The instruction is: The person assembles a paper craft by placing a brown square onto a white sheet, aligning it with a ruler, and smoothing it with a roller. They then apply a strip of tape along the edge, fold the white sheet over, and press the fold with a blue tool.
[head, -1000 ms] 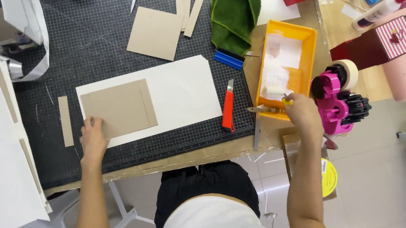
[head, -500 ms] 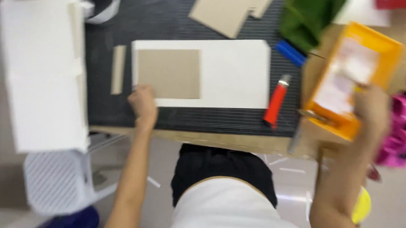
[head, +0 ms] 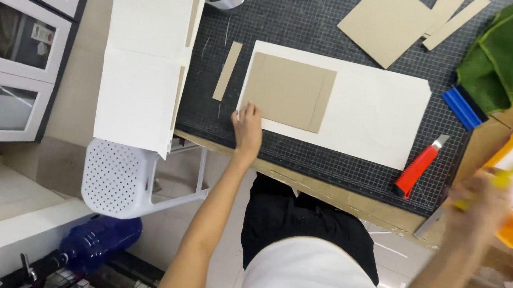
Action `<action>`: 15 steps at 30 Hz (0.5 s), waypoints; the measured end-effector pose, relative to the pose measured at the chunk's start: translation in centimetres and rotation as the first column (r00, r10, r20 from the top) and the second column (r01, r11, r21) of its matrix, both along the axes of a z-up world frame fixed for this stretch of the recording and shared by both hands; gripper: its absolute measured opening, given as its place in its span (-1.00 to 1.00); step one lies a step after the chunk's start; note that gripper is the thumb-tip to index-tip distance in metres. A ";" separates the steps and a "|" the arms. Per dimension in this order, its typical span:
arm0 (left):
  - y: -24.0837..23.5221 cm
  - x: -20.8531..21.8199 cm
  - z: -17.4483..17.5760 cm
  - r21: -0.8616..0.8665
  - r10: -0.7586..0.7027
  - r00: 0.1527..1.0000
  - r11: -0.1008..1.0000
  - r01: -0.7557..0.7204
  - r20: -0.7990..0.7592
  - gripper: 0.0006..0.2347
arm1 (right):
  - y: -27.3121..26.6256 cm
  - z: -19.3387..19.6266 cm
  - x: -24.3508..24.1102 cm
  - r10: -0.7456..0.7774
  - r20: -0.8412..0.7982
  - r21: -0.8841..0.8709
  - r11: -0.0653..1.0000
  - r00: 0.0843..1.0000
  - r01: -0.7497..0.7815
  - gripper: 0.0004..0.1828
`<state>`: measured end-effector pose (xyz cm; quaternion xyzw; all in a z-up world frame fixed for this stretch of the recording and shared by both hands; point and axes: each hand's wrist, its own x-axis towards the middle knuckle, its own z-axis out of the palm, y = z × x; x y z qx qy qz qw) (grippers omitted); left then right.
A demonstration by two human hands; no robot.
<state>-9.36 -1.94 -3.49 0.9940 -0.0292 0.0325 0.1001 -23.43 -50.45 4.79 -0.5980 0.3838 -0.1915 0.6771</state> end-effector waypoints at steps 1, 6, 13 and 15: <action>-0.4 0.0 -0.2 0.054 0.018 0.999 0.998 -0.020 0.035 -0.82 | 4.5 -0.5 1.8 0.067 0.028 0.024 0.997 0.997 -0.067 -0.70; -1.1 -0.8 1.4 0.068 0.021 0.992 0.997 -0.030 0.127 -0.62 | 20.7 -1.9 8.8 0.508 -0.015 -0.169 0.848 0.861 -0.503 -0.72; 2.9 -0.8 -0.4 -0.177 -0.116 0.962 0.971 0.163 0.248 -0.71 | 28.9 -2.8 11.6 0.495 -0.134 -0.269 0.816 0.859 -0.512 -0.71; 3.6 -0.6 -1.2 -0.227 -0.143 0.941 0.949 0.218 0.308 -0.71 | 29.9 -2.7 11.5 0.471 -0.089 -0.301 0.827 0.877 -0.475 -0.75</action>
